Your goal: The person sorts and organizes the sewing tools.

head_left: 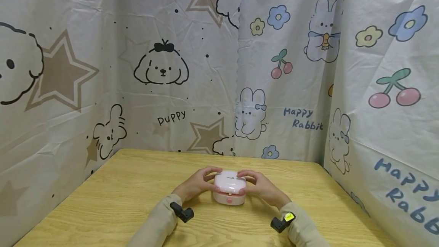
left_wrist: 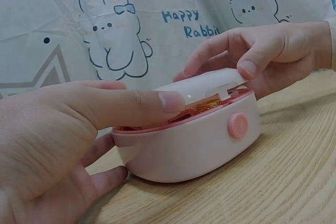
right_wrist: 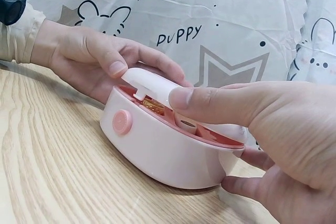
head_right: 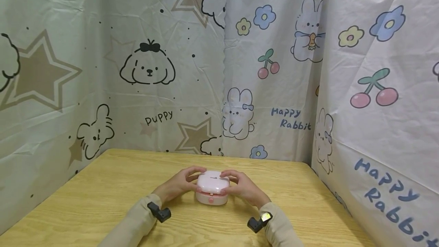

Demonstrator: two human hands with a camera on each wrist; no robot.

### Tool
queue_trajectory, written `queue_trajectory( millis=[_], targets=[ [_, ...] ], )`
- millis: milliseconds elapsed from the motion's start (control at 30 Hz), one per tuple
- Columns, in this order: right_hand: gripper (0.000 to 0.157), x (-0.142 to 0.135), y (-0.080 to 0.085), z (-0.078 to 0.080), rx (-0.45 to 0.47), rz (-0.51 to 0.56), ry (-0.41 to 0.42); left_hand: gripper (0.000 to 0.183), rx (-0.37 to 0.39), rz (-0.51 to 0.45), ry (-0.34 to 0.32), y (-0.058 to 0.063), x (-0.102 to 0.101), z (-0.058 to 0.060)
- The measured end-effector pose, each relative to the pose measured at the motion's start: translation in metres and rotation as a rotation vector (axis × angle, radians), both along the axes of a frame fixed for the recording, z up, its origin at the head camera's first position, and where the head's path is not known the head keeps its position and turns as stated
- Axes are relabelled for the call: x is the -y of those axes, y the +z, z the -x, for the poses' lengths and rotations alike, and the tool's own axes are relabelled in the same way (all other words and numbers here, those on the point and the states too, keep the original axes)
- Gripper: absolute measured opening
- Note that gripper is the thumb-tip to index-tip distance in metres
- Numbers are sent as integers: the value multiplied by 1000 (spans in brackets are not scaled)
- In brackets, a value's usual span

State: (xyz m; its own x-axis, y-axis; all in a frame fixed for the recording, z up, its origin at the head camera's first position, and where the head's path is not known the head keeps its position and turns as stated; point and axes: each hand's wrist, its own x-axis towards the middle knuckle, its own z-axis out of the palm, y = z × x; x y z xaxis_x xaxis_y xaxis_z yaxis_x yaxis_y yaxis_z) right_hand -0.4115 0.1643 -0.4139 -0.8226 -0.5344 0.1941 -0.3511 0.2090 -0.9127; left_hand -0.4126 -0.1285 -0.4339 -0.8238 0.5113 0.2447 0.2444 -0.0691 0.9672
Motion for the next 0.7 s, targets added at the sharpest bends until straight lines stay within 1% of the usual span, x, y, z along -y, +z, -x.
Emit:
queue_trajectory(
  millis=[133,333,500,700],
  targets=[
    [49,-1,-1,0,0,4,10,62,7,-6,-14,-1,-1,1],
    [47,-4,-1,-1,-37,-9,31,63,-27,22,-24,0,-2,1],
    [45,-3,-1,-2,-55,-24,46,58,-39,23,-28,-1,-1,1],
    [44,-4,-3,1,-61,-27,54,56,-78,51,-9,-2,-2,0]
  ],
)
